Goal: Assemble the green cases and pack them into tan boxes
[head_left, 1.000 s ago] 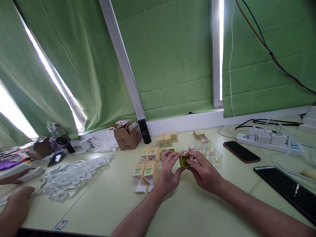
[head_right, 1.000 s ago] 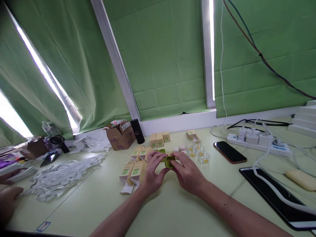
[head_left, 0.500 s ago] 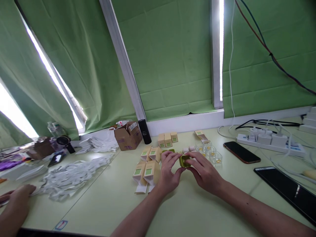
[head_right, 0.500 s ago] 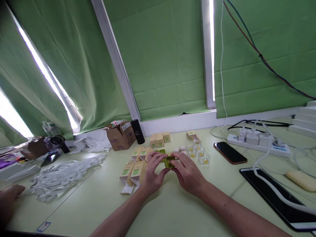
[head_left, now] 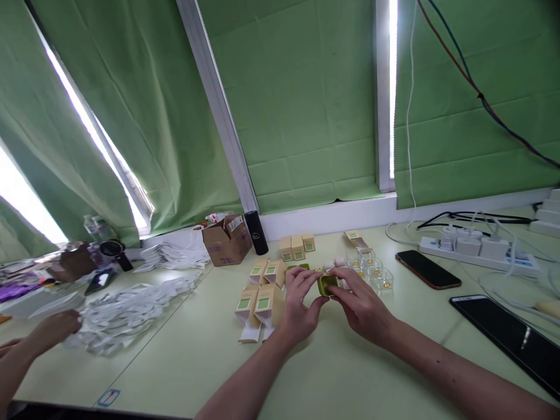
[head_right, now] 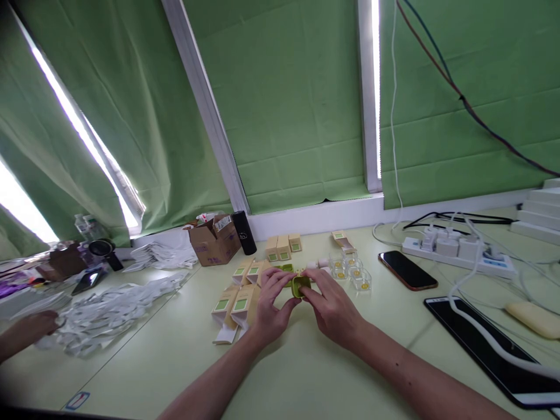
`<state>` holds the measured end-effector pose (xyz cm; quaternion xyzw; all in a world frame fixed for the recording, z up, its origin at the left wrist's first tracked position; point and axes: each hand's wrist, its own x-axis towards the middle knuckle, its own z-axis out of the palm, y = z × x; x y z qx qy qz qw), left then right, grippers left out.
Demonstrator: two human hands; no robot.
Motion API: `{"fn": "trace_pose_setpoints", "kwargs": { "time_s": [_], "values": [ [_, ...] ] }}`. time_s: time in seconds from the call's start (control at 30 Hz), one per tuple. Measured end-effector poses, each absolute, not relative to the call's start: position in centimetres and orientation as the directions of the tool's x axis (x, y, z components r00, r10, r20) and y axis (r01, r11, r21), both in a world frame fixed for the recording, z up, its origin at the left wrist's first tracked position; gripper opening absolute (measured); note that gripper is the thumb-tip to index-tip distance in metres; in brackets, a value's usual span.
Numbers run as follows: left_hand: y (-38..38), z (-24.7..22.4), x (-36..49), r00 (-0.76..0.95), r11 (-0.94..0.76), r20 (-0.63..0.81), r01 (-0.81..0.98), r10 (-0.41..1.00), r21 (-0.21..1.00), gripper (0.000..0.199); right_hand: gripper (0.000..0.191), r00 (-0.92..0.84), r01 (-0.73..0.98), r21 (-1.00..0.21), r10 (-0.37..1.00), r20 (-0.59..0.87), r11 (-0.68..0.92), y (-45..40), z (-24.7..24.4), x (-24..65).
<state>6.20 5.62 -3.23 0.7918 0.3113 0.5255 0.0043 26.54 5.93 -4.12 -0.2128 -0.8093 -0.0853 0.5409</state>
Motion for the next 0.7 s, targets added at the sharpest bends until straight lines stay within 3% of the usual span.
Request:
{"fn": "trace_pose_setpoints", "kwargs": {
  "time_s": [0.17,0.3,0.57,0.7],
  "values": [
    [5.67,-3.22,6.17,0.255,-0.811,0.833,0.484,0.491,0.330,0.045,0.035,-0.310,0.434,-0.124,0.277,0.910,0.893,6.03,-4.36,26.59],
    [5.81,-3.27,6.15,0.228,-0.794,0.827,0.490,0.514,0.359,0.043,0.043,-0.301,0.425,-0.174,0.320,0.899,0.888,5.98,-4.66,26.75],
    [5.87,-2.90,6.35,0.164,-0.696,0.744,0.522,0.648,0.492,0.023,0.052,-0.322,0.397,-0.206,0.346,0.881,0.894,6.02,-4.85,26.93],
    [5.93,-2.93,6.42,0.162,-0.659,0.704,0.540,0.692,0.524,0.033,0.051,-0.333,0.397,-0.208,0.351,0.875,0.894,6.11,-4.90,26.79]
  ]
}}
